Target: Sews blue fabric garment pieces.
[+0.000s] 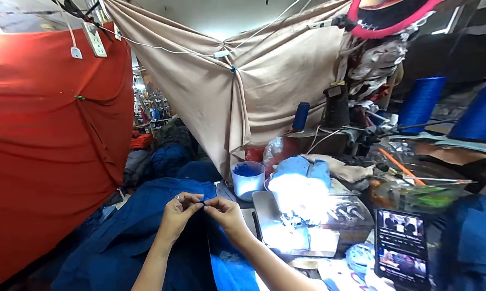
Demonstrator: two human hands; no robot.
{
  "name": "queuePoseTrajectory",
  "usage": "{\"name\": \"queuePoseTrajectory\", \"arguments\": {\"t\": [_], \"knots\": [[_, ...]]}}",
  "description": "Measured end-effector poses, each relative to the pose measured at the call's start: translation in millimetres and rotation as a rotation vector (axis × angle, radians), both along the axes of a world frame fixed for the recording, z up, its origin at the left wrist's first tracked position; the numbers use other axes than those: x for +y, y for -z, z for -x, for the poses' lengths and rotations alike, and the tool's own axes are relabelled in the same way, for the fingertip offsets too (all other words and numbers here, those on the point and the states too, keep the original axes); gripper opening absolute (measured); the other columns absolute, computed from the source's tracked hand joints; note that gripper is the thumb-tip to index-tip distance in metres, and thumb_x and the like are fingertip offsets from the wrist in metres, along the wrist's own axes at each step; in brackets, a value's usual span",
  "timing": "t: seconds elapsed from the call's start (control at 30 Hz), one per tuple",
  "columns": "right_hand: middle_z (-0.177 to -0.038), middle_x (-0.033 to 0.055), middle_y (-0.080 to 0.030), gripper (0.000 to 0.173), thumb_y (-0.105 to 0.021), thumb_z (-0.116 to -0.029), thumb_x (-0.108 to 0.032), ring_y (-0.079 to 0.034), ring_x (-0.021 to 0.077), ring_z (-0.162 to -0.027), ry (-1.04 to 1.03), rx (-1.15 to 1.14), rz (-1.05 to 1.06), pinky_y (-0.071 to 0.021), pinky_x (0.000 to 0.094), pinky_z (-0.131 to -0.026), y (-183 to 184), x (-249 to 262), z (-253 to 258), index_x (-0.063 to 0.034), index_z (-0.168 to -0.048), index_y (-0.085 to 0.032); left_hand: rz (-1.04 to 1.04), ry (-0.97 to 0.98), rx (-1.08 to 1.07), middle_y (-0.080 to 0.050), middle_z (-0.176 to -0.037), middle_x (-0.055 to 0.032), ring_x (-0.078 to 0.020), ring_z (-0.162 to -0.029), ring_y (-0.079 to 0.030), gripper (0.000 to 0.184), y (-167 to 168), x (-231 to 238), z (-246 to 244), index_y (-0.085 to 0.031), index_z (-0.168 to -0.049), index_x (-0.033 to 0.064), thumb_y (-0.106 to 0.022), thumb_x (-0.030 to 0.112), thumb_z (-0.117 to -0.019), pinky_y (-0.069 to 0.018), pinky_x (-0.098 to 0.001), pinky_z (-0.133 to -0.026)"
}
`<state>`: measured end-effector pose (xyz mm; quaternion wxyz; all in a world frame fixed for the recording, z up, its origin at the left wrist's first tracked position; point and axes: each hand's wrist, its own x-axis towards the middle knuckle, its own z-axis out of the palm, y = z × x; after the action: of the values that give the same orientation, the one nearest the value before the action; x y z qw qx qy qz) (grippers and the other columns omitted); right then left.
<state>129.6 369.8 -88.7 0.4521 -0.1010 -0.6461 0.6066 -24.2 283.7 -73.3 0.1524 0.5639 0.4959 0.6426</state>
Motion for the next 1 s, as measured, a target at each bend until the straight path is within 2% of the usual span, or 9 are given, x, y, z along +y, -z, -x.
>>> {"name": "queuePoseTrajectory", "arguments": {"t": [0.07,0.23,0.33,0.4,0.47,0.63,0.77,0.9,1.0], "knots": [[-0.091,0.0032,-0.073,0.01,-0.068,-0.0937,-0.006,-0.068,0.0059,-0.084,-0.01,0.008,-0.025,-0.0573,0.0233,-0.079,1,-1,-3,0.0003,-0.1,-0.074,0.041,0.035,0.003,-0.075,-0.107,-0.0085,-0.0151,-0.095,-0.072,0.024,-1,-2,0,-0.072,-0.113,-0.0006,-0.073,0.0,-0.0896,-0.0598,-0.0291,-0.089],[-0.104,0.0082,-0.072,0.024,-0.069,-0.0951,-0.014,-0.071,0.0122,-0.089,0.231,0.073,-0.357,-0.0607,0.0303,-0.083,22,-10,-13,0.0008,-0.113,-0.064,-0.058,-0.068,0.174,-0.074,-0.094,-0.0002,-0.0072,-0.085,-0.07,0.006,-4,0,2,-0.078,-0.094,0.0068,-0.076,0.007,-0.0889,-0.0599,-0.0235,-0.08],[-0.111,0.0178,-0.07,0.04,-0.079,-0.0888,-0.033,-0.069,0.0235,-0.101,0.369,-0.102,-0.55,-0.0586,0.0372,-0.087,59,-28,-30,0.0029,-0.105,-0.069,-0.06,-0.186,0.205,-0.074,-0.094,0.0006,-0.0039,-0.085,-0.069,0.008,-18,-2,2,-0.076,-0.096,0.0037,-0.075,0.001,-0.0889,-0.0582,-0.0225,-0.081],[-0.117,0.0213,-0.068,0.046,-0.081,-0.0845,-0.041,-0.068,0.0291,-0.106,0.377,-0.29,-0.533,-0.0581,0.0423,-0.088,88,-45,-42,0.0004,-0.102,-0.071,-0.068,-0.236,0.211,-0.073,-0.094,0.0004,-0.0024,-0.086,-0.068,0.008,-25,0,5,-0.075,-0.097,0.0021,-0.074,0.0,-0.0894,-0.0576,-0.021,-0.082],[-0.117,0.0193,-0.067,0.034,-0.078,-0.0875,-0.033,-0.068,0.0263,-0.104,0.4,-0.416,-0.464,-0.0584,0.039,-0.087,111,-56,-55,-0.0016,-0.1,-0.071,-0.072,-0.276,0.218,-0.073,-0.095,-0.0008,-0.0016,-0.086,-0.067,0.008,-30,1,7,-0.075,-0.098,0.0005,-0.074,0.0,-0.0899,-0.0568,-0.0202,-0.082],[-0.096,0.0113,-0.069,0.011,-0.075,-0.0834,-0.013,-0.067,0.0156,-0.09,0.548,-0.223,-0.436,-0.0566,0.0261,-0.08,160,-56,-80,-0.0031,-0.087,-0.072,-0.063,-0.36,0.289,-0.071,-0.097,-0.0025,-0.0001,-0.088,-0.065,0.011,-34,-4,8,-0.073,-0.102,-0.0012,-0.071,0.005,-0.094,-0.0544,-0.0197,-0.084],[-0.097,0.0107,-0.074,0.014,-0.068,-0.0927,-0.013,-0.07,0.0153,-0.096,0.485,-0.201,-0.397,-0.0565,0.0271,-0.089,161,-54,-97,-0.0011,-0.093,-0.075,-0.108,-0.379,0.343,-0.071,-0.098,-0.0026,0.0013,-0.089,-0.065,0.013,-33,-6,4,-0.073,-0.103,-0.0008,-0.071,0.009,-0.0949,-0.054,-0.0179,-0.084],[-0.094,0.0099,-0.073,0.018,-0.065,-0.0955,-0.015,-0.068,0.0113,-0.088,0.404,-0.274,-0.278,-0.0552,0.0235,-0.081,152,-52,-105,-0.0005,-0.097,-0.075,-0.158,-0.421,0.367,-0.07,-0.098,-0.001,0.0026,-0.091,-0.064,0.015,-38,-13,-9,-0.073,-0.102,-0.0003,-0.069,0.013,-0.0963,-0.0537,-0.0161,-0.085],[-0.087,0.006,-0.07,0.015,-0.067,-0.0926,-0.015,-0.065,0.0057,-0.079,0.379,-0.273,-0.17,-0.0537,0.0193,-0.074,145,-52,-107,-0.0005,-0.095,-0.071,-0.218,-0.579,0.479,-0.07,-0.105,-0.0117,-0.0145,-0.106,-0.062,0.021,-34,-16,-17,-0.072,-0.103,-0.0011,-0.067,0.019,-0.0987,-0.0493,-0.0307,-0.097]]}}
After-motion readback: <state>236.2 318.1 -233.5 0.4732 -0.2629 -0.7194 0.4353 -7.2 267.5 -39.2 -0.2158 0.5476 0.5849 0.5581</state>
